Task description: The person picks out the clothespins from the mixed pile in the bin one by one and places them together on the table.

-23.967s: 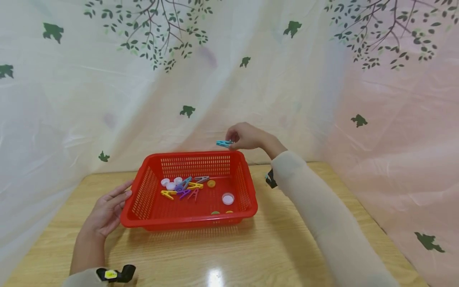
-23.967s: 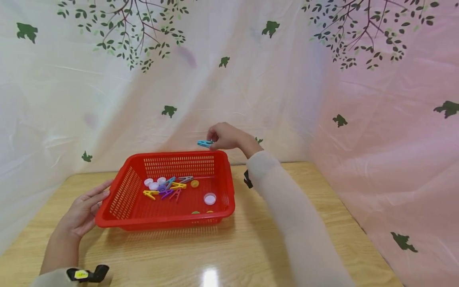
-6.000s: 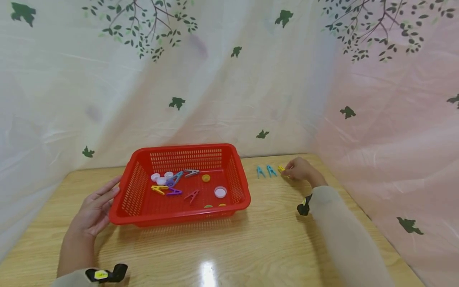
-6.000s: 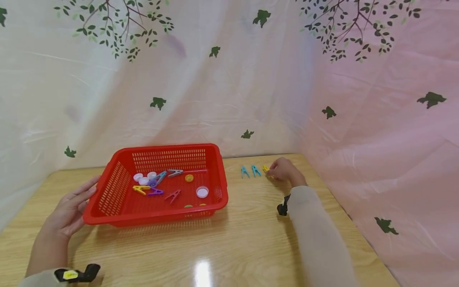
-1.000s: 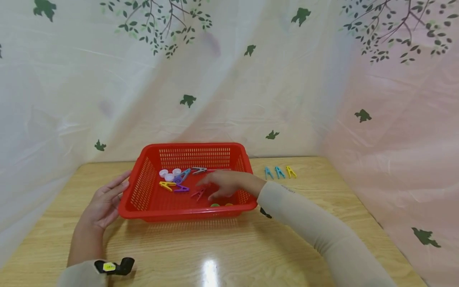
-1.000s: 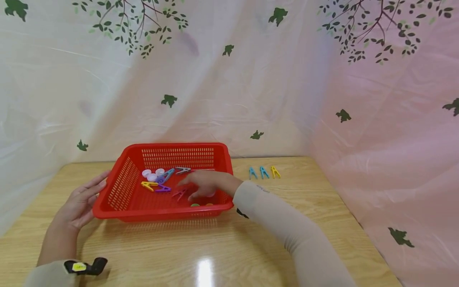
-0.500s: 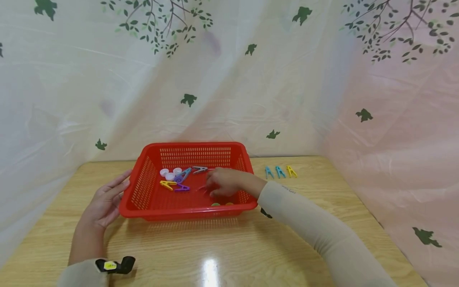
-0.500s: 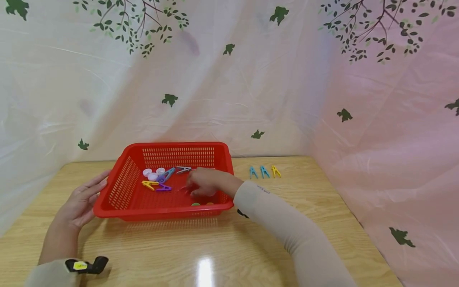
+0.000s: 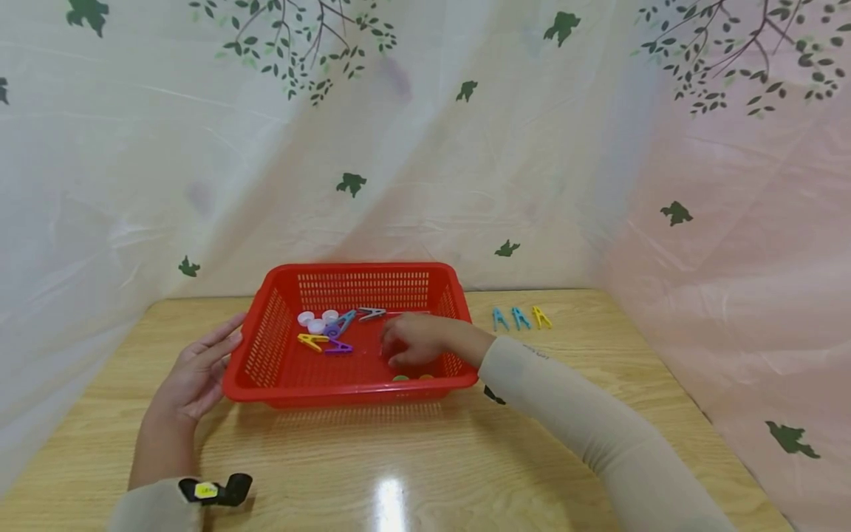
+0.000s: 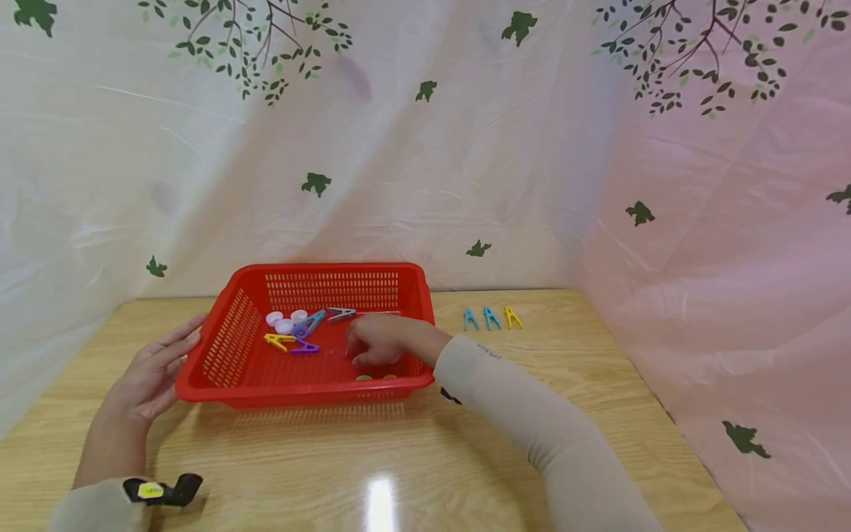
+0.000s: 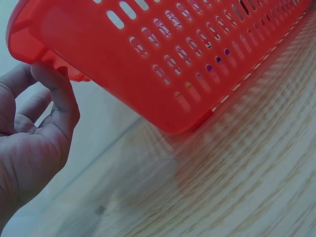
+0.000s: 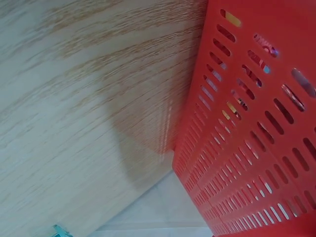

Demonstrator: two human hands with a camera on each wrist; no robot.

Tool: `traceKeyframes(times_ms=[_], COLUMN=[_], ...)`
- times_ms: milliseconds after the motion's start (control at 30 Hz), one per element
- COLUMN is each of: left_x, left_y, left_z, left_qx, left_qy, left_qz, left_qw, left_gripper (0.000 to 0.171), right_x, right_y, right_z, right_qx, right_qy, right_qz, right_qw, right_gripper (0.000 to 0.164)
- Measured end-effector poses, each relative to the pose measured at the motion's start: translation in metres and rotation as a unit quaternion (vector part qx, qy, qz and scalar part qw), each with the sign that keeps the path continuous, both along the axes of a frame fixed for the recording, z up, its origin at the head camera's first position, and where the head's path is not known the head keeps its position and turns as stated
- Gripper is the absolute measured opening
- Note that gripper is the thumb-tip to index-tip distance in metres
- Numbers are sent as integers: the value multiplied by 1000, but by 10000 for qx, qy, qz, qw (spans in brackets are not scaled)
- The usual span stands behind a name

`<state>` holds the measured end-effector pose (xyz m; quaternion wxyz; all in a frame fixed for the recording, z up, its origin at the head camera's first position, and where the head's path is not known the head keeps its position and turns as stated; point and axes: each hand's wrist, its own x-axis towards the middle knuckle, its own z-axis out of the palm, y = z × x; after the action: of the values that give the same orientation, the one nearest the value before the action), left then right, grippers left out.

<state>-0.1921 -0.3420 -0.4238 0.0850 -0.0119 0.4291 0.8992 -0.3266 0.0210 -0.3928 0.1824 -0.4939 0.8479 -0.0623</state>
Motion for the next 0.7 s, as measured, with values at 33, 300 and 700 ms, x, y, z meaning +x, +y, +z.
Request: traceKeyframes(times_ms=[33, 300, 700], left_x=[0, 0, 0], left_y=[0, 1, 1], left_z=[0, 1, 0], left_qx=[17, 5, 3], left_qy=[5, 22, 11], left_qz=[-8, 19, 25], left_qw=[10000, 10000, 10000], left_gripper=[38, 38, 40], right_x=[0, 1, 4], right_y=[0, 1, 3], right_z=[0, 0, -1], right_qx=[-23, -188, 213], right_qy=[-40, -42, 401], right_qz=[-47, -179, -40], right_qw=[10000, 9997, 9990], right_gripper=[28, 39, 49])
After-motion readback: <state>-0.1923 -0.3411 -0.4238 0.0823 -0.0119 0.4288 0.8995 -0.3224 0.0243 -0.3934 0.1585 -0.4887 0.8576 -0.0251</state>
